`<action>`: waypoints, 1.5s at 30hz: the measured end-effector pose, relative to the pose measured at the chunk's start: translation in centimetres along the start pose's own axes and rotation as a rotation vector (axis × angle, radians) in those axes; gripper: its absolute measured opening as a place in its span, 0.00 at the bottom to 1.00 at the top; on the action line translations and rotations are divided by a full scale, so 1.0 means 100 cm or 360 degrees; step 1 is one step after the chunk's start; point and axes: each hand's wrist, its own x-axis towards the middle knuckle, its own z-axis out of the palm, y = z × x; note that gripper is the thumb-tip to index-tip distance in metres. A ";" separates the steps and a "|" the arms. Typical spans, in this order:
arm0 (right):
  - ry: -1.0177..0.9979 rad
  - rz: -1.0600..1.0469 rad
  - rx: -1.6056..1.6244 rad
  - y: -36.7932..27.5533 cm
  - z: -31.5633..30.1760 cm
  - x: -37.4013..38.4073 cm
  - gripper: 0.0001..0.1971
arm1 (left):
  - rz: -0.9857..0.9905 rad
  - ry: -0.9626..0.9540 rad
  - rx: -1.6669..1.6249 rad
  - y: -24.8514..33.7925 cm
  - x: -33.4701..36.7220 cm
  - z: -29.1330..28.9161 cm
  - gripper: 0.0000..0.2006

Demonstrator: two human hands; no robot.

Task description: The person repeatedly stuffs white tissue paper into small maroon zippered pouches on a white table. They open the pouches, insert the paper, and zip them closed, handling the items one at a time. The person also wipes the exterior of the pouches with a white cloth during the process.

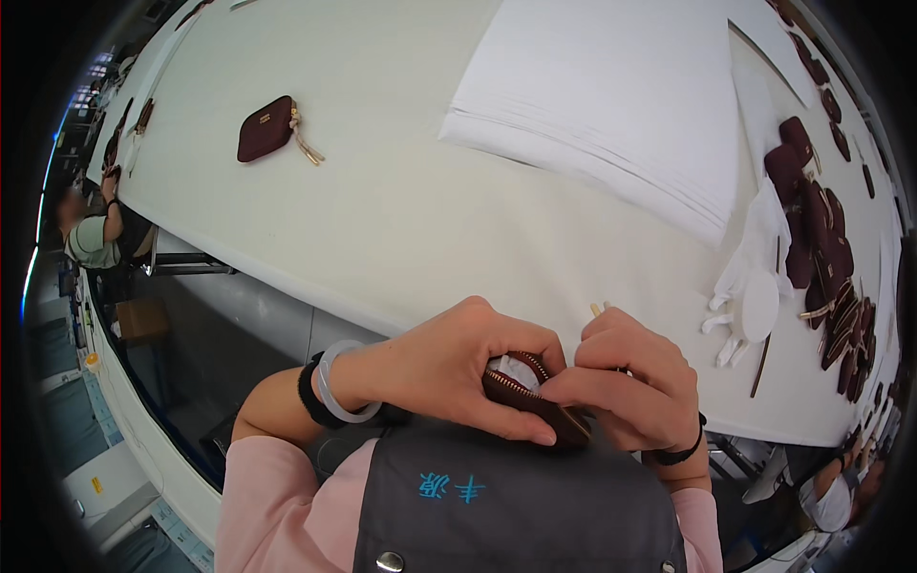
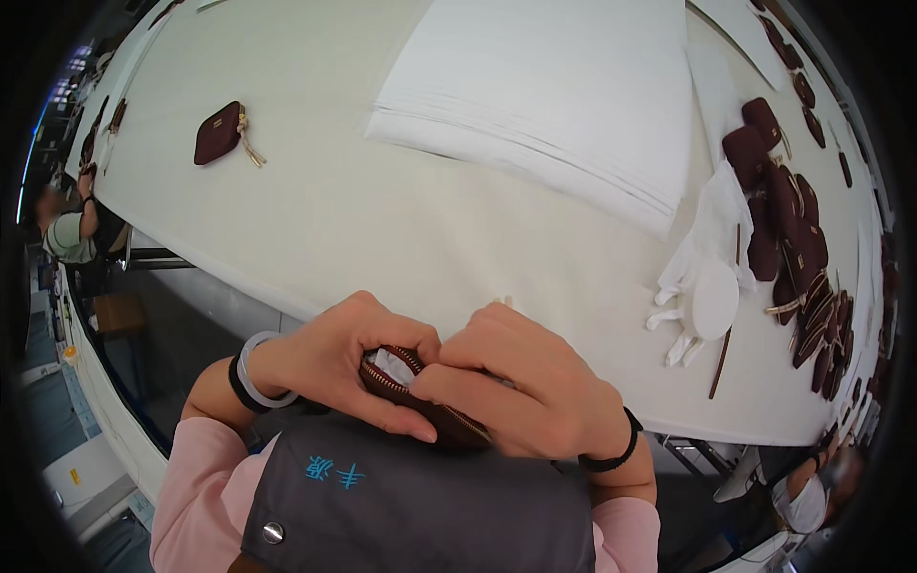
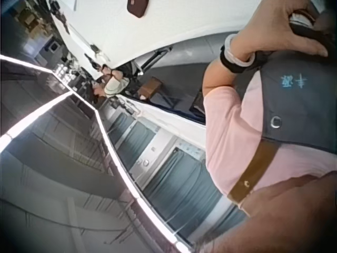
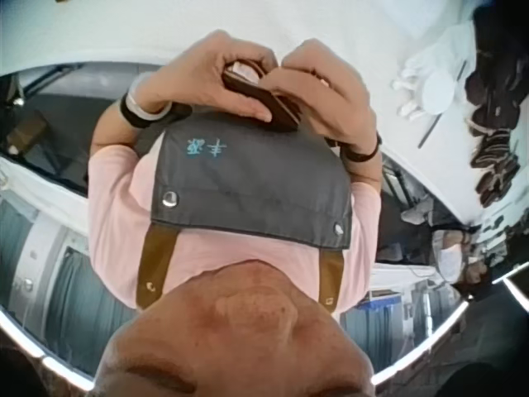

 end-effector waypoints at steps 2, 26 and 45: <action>0.0078 -0.0059 -0.0090 0.001 -0.005 -0.003 0.12 | -0.0004 0.0071 -0.0247 0.007 0.000 -0.007 0.16; -0.0151 -0.0122 0.0257 0.003 -0.021 0.006 0.07 | 0.0152 -0.0203 -0.0183 0.000 0.005 0.018 0.16; 0.0493 0.0865 0.0760 0.076 -0.010 0.029 0.20 | 0.0126 0.1020 -0.1381 -0.048 0.019 0.016 0.18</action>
